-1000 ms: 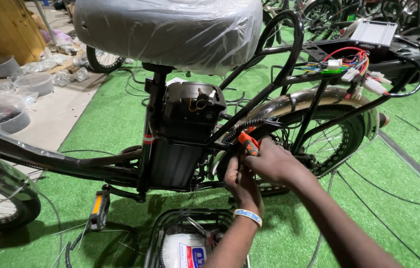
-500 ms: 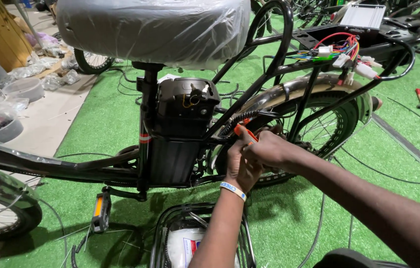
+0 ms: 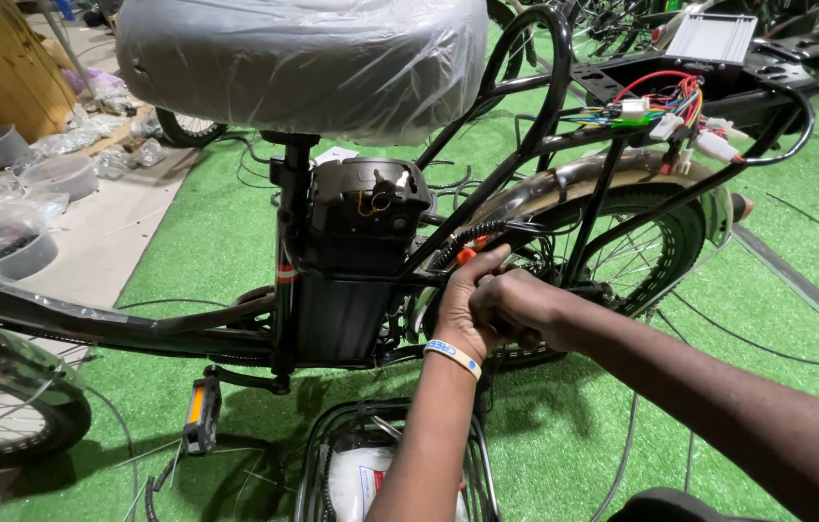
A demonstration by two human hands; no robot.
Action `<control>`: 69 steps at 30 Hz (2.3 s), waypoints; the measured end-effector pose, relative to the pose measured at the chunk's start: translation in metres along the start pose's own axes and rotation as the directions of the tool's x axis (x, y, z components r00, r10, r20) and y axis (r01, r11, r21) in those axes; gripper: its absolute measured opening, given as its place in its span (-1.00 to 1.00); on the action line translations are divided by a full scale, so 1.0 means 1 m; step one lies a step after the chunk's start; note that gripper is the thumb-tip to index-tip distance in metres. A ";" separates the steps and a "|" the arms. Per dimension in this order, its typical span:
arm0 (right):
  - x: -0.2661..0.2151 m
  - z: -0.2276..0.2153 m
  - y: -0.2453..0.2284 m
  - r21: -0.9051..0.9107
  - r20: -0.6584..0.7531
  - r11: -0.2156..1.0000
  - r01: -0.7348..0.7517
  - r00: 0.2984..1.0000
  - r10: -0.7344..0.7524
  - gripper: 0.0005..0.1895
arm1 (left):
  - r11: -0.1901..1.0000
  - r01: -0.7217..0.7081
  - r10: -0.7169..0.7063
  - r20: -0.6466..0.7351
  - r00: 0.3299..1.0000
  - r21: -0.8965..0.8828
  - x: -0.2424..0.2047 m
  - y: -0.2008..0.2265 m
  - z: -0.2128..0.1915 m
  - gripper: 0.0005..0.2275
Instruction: The person is assembling the rear section of an electric bicycle, specifically working on the chain and motor area. They use their hands to align the chain and then use orange-handled pliers to secure or adjust components near the rear wheel and motor.
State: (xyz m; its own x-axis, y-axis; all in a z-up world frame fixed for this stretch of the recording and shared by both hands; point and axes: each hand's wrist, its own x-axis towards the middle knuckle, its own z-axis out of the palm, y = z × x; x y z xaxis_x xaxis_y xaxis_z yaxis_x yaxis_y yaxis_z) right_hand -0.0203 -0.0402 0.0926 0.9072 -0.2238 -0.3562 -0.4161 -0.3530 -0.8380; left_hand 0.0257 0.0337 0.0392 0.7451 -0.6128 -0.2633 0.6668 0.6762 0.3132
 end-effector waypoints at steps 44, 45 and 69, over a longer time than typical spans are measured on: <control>0.036 -0.008 0.038 0.223 0.118 0.971 -0.090 0.991 0.065 -0.72 | 0.984 -0.072 0.112 -0.258 0.960 0.160 -0.064 0.001 0.048 -0.59; 0.032 -0.009 0.037 0.222 0.118 0.971 -0.091 0.991 0.066 -0.72 | 0.985 -0.071 0.111 -0.259 0.960 0.160 -0.058 0.000 0.037 -0.59; 0.034 -0.020 0.003 -0.706 0.103 0.706 0.045 0.994 0.040 -0.47 | 0.994 -0.068 0.085 -0.214 0.973 0.084 -0.046 -0.016 0.025 -0.55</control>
State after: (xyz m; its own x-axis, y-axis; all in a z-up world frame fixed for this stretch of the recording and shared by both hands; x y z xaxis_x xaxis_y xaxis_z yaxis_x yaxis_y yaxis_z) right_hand 0.0080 -0.0673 0.0867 0.8914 -0.1427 -0.4301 -0.2968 -0.9011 -0.3160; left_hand -0.0199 0.0411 0.0690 0.7844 -0.4516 -0.4253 0.6113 0.6794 0.4060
